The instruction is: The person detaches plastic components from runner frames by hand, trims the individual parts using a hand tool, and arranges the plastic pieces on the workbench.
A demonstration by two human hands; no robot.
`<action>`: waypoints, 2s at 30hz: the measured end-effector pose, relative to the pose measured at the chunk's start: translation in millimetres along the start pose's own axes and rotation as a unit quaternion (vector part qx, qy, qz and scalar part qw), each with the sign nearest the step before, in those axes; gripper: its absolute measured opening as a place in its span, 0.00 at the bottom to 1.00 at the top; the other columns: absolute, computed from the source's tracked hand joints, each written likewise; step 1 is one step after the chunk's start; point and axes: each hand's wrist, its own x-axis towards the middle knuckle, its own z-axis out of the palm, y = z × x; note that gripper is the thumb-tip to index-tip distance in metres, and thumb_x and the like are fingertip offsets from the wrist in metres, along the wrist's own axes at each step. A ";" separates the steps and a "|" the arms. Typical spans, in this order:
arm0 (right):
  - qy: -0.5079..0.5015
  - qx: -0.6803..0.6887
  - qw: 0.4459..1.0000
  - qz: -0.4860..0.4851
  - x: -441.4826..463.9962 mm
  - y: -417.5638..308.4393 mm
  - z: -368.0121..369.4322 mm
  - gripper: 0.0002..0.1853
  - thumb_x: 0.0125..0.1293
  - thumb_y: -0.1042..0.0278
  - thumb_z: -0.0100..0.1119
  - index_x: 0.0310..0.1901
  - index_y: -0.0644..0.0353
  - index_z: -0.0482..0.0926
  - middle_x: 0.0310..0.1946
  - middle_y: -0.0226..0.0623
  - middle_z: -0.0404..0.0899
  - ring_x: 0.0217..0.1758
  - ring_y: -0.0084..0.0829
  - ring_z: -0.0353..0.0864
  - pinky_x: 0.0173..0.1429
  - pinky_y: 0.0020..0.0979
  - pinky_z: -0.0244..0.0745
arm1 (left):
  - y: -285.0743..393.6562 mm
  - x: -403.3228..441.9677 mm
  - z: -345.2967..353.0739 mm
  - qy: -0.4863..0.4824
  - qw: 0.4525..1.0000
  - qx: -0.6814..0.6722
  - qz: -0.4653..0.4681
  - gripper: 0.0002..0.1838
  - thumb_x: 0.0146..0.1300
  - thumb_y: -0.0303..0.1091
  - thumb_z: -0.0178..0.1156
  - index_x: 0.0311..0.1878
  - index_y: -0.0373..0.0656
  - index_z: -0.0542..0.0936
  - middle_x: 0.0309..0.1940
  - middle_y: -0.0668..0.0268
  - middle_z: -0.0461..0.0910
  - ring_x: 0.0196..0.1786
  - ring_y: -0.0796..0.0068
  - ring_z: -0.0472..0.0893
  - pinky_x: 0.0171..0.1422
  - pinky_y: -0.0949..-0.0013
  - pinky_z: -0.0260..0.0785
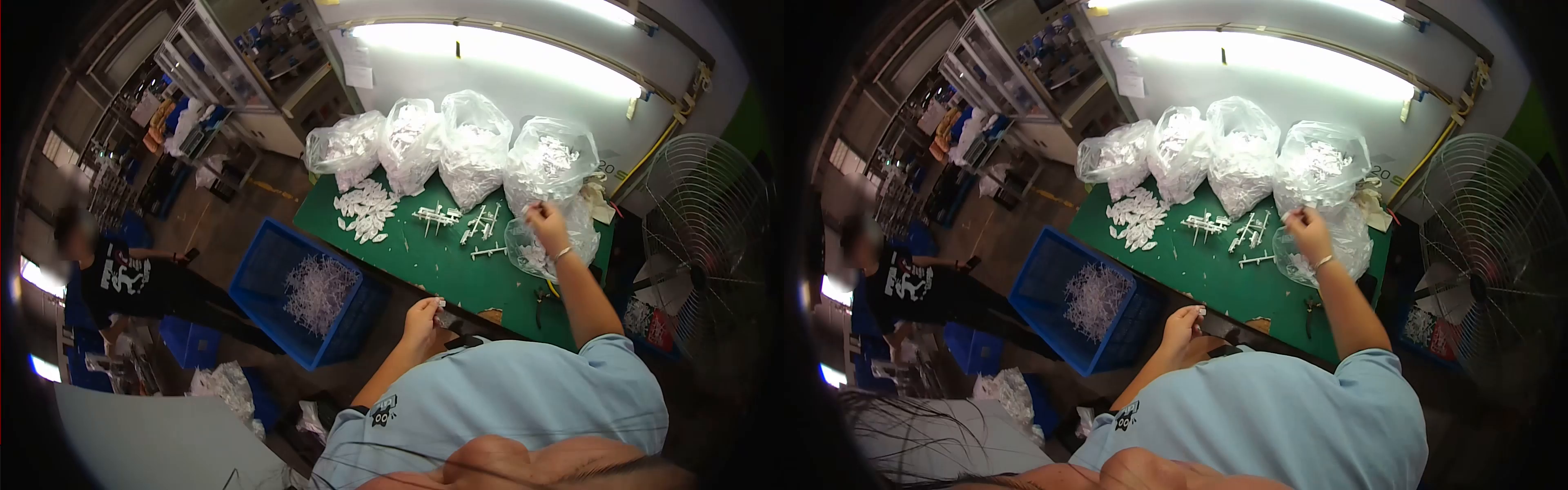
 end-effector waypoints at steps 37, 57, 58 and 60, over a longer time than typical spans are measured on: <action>-0.110 -0.432 0.895 -0.020 -50.3 100.8 44.3 0.14 0.58 0.58 0.58 0.32 0.63 0.79 0.28 0.47 0.79 0.34 0.45 0.79 0.40 0.37 0.72 | 191.1 -241.7 115.3 0.276 0.546 0.402 0.681 0.05 0.58 0.42 0.58 0.31 0.56 0.81 0.33 0.82 0.81 0.43 0.85 0.75 0.50 0.70 0.71; -0.225 -0.573 0.782 -0.093 -19.4 174.8 77.5 0.10 0.56 0.69 0.56 0.39 0.56 0.69 0.41 0.45 0.71 0.35 0.50 0.79 0.36 0.46 0.76 | 189.3 -206.7 175.1 0.171 0.531 0.501 0.662 0.04 0.55 0.34 0.58 0.33 0.50 0.80 0.31 0.74 0.79 0.37 0.75 0.76 0.44 0.68 0.71; -0.228 -0.577 0.780 -0.088 -17.8 172.4 75.5 0.10 0.55 0.69 0.56 0.39 0.56 0.69 0.41 0.45 0.71 0.35 0.50 0.79 0.36 0.47 0.76 | 189.3 -202.2 177.2 0.158 0.529 0.499 0.668 0.05 0.54 0.34 0.57 0.34 0.49 0.80 0.31 0.74 0.79 0.37 0.75 0.77 0.44 0.68 0.72; -0.232 -0.577 0.778 -0.093 -19.7 164.8 74.5 0.10 0.55 0.69 0.56 0.39 0.55 0.69 0.41 0.45 0.71 0.35 0.49 0.79 0.36 0.46 0.76 | 189.5 -194.2 178.8 0.134 0.527 0.493 0.680 0.05 0.54 0.33 0.57 0.35 0.48 0.80 0.31 0.73 0.79 0.37 0.74 0.77 0.43 0.67 0.72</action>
